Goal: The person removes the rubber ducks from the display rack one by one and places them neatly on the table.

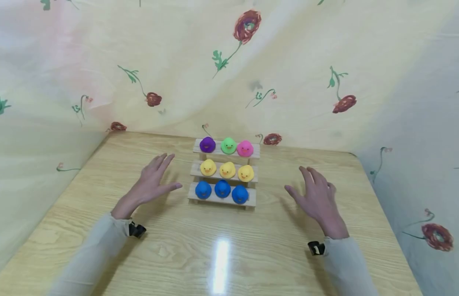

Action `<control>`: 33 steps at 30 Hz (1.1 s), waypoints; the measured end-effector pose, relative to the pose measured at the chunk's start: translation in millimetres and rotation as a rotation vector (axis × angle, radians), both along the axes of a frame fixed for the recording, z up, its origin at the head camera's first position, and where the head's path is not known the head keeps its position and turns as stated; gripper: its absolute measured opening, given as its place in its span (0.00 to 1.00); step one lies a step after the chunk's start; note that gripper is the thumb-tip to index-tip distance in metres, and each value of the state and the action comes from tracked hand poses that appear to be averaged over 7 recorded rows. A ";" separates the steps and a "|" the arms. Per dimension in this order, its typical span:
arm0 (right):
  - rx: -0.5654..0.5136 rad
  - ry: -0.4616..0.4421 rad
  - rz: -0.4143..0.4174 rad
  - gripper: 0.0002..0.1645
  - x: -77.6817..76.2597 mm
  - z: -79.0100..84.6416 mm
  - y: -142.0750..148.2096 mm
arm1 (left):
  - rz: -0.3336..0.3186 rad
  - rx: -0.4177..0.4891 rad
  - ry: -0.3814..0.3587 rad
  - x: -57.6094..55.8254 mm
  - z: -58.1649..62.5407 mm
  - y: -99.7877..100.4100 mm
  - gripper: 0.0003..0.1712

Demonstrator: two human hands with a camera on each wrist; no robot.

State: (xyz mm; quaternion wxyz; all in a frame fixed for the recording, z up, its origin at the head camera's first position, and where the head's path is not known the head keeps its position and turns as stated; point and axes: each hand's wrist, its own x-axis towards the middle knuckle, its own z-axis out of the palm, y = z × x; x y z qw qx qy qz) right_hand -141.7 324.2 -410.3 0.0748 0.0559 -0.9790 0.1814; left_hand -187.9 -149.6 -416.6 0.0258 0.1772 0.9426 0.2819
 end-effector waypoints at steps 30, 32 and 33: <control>-0.186 0.052 0.074 0.35 -47.7 30.3 -74.8 | -0.224 0.485 -0.290 -10.0 -38.5 26.9 0.61; -0.193 0.051 0.077 0.35 -48.9 30.6 -78.1 | -0.224 0.483 -0.296 -10.5 -40.5 28.2 0.61; -0.196 0.047 0.078 0.35 -49.4 30.6 -79.6 | -0.225 0.483 -0.298 -10.7 -41.5 28.7 0.61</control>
